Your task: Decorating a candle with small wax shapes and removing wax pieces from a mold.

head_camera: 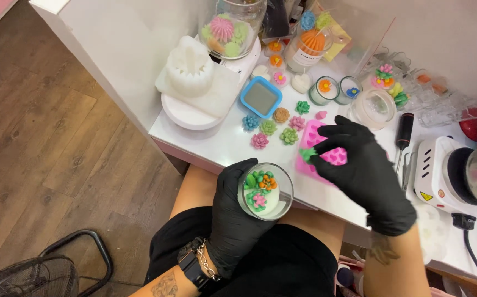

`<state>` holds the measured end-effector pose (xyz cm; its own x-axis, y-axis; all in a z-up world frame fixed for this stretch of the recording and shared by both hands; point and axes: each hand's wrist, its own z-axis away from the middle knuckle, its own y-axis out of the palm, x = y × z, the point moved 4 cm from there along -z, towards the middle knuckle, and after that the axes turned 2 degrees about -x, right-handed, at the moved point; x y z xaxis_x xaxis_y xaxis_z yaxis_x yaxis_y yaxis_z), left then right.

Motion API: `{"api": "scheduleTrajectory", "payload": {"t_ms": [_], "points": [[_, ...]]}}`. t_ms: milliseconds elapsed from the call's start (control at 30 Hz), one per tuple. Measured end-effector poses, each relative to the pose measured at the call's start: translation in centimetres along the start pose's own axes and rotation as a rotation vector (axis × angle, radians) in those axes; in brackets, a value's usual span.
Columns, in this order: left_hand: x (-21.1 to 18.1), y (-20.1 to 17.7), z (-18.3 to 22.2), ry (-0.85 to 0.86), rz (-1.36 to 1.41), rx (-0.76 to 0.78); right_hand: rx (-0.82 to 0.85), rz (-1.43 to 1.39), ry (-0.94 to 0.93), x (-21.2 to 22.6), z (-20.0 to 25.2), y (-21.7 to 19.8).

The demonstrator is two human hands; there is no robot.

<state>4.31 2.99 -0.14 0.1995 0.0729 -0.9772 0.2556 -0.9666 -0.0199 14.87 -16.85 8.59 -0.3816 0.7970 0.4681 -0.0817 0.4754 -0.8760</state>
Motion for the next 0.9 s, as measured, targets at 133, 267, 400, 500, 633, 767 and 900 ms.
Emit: {"api": "scheduleTrajectory", "payload": {"t_ms": [133,267,400,500,633,767,900], "points": [[-0.1,-0.9,-0.2,-0.061,0.024,-0.033,-0.147,0.315,-0.204,3.3,-0.7,3.6],[-0.3,-1.4,-0.6,-0.002,-0.06,-0.044,-0.146,0.356,-0.27,3.7,-0.5,5.2],[0.5,-1.3,-0.8,-0.097,0.039,-0.03,-0.256,0.185,-0.183,3.3,0.6,3.8],[0.8,-1.2,-0.8,-0.083,0.038,-0.055,-0.223,0.029,-0.161,6.0,1.2,0.9],[-0.6,-1.4,-0.6,0.145,-0.125,-0.092,-0.01,-0.022,-0.309,9.3,2.2,1.6],[-0.4,-1.4,-0.1,0.156,-0.124,-0.156,-0.017,0.131,-0.258,9.7,2.2,3.6],[-0.9,-1.9,0.0,0.223,-0.192,-0.189,0.062,0.151,-0.142,10.4,1.8,4.1]]}}
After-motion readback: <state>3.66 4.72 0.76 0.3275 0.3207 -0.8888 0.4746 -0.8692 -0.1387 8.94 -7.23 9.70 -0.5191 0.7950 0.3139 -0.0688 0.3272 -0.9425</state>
